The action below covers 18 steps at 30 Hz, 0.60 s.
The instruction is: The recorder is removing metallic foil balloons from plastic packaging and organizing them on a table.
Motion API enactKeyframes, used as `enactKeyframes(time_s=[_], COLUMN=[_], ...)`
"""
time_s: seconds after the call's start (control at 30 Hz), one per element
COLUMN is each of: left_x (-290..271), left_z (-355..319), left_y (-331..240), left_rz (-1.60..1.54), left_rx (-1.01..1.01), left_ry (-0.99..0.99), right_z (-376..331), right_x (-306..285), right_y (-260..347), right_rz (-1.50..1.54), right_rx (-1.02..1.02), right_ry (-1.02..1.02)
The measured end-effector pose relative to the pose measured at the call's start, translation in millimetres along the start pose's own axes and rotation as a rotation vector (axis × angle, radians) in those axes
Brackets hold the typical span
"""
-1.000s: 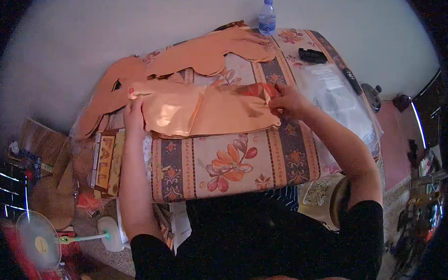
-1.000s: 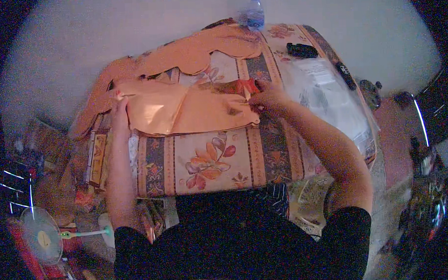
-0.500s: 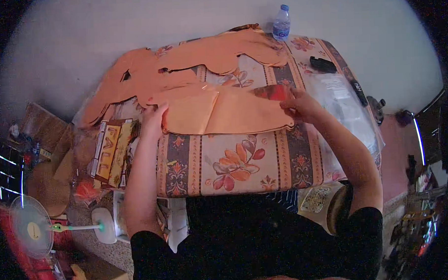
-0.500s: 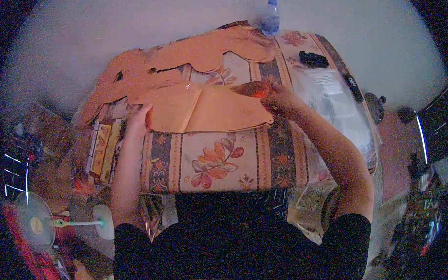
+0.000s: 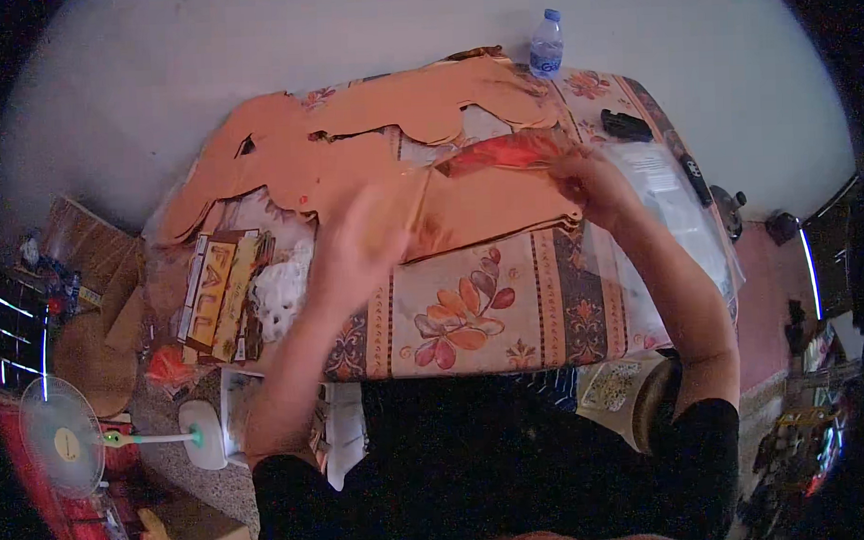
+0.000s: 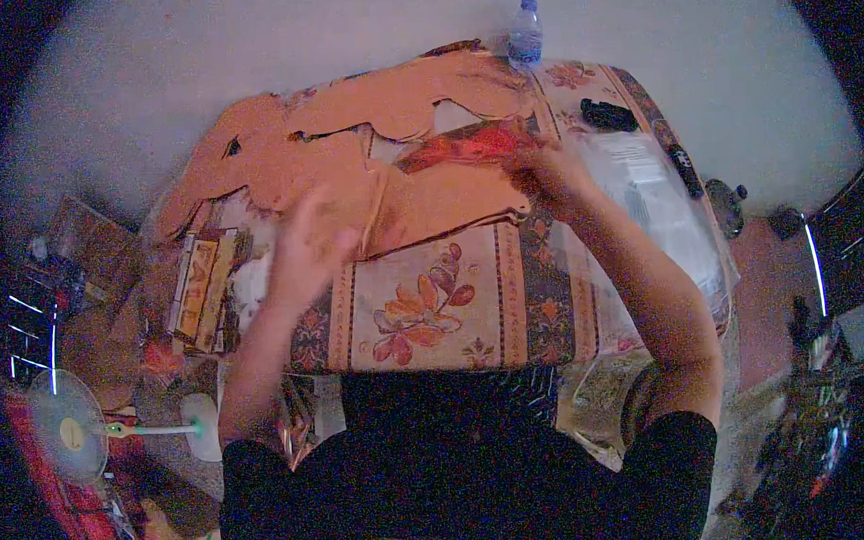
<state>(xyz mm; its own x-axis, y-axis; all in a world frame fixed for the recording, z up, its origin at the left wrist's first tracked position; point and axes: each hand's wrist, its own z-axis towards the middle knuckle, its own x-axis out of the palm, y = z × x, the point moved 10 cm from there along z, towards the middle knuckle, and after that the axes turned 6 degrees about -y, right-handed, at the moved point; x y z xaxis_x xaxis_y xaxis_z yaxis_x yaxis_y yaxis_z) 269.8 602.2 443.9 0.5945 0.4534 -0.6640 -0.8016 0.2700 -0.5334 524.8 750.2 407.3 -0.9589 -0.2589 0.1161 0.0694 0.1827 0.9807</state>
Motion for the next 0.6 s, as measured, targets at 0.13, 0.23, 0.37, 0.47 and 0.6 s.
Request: enactKeyframes(time_s=[0.13,0.23,0.37,0.47,0.6], left_x=[33,42,39,17,-34], left_z=[-2,5,13,17,65], left_y=[-99,-114,-93,-91,-88], left_rz=[0.251,0.357,0.392,0.397,0.219], left_rx=[0.363,0.438,0.391,0.472,0.384], left_ry=[-0.08,-0.185,-0.228,-0.329,-0.311], right_z=[-4,-14,-28,-39,-68], right_x=[12,28,48,63,95], right_y=[9,18,32,45,96], right_rz=[0.022,0.098,0.165,0.185,0.304], right_rx=[-0.01,-0.001,-0.004,-0.018,-0.185], right_ry=[0.078,0.111,0.125,0.208,0.495])
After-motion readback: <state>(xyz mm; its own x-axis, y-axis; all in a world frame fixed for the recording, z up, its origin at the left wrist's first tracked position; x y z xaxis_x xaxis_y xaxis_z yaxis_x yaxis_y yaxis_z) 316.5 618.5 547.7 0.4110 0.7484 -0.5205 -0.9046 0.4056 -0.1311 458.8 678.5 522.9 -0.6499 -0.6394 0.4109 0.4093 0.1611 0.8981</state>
